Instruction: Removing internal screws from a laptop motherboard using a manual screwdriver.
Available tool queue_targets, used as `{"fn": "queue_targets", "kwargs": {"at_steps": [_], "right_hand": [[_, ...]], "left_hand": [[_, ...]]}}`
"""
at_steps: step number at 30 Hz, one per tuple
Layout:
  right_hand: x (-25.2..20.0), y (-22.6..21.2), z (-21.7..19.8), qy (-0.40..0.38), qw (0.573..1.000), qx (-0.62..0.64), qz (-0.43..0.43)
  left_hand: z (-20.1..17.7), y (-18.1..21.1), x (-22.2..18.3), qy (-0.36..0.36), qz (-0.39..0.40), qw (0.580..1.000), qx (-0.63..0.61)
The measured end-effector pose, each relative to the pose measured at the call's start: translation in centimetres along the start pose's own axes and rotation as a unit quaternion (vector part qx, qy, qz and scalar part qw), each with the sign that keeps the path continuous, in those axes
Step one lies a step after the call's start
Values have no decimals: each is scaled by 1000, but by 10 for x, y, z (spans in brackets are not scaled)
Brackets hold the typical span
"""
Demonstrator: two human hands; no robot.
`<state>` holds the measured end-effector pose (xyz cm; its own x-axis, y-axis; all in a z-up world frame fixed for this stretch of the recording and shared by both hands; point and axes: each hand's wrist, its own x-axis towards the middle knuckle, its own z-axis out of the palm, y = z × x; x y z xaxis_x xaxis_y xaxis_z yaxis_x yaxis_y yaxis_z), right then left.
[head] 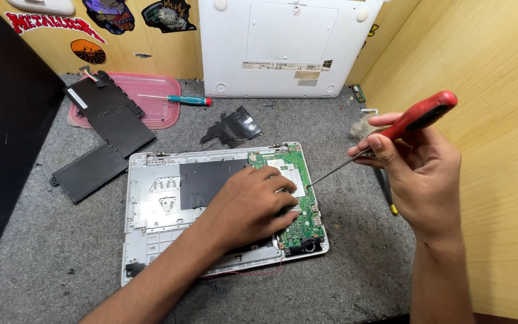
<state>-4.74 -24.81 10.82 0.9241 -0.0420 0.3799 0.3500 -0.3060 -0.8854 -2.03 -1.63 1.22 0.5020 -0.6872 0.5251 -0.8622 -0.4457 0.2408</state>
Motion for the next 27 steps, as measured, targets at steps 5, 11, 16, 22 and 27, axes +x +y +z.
{"fn": "queue_targets", "kwargs": {"at_steps": [5, 11, 16, 22, 27], "right_hand": [[-2, -3, 3, 0, 1000, -10, -6], [-3, -4, 4, -2, 1000, -4, -11], [-4, -3, 6, 5, 1000, 6, -4], [-4, -3, 5, 3, 1000, 4, -5], [-5, -2, 4, 2, 1000, 8, -4]], "left_hand": [[1, 2, 2, 5, 55, 993, 109], [-10, -6, 1, -26, 70, 997, -28], [-12, 0, 4, -55, 69, 993, -83], [-22, -5, 2, -2, 56, 994, -89], [-18, -14, -2, 20, 9, 996, -87]]}}
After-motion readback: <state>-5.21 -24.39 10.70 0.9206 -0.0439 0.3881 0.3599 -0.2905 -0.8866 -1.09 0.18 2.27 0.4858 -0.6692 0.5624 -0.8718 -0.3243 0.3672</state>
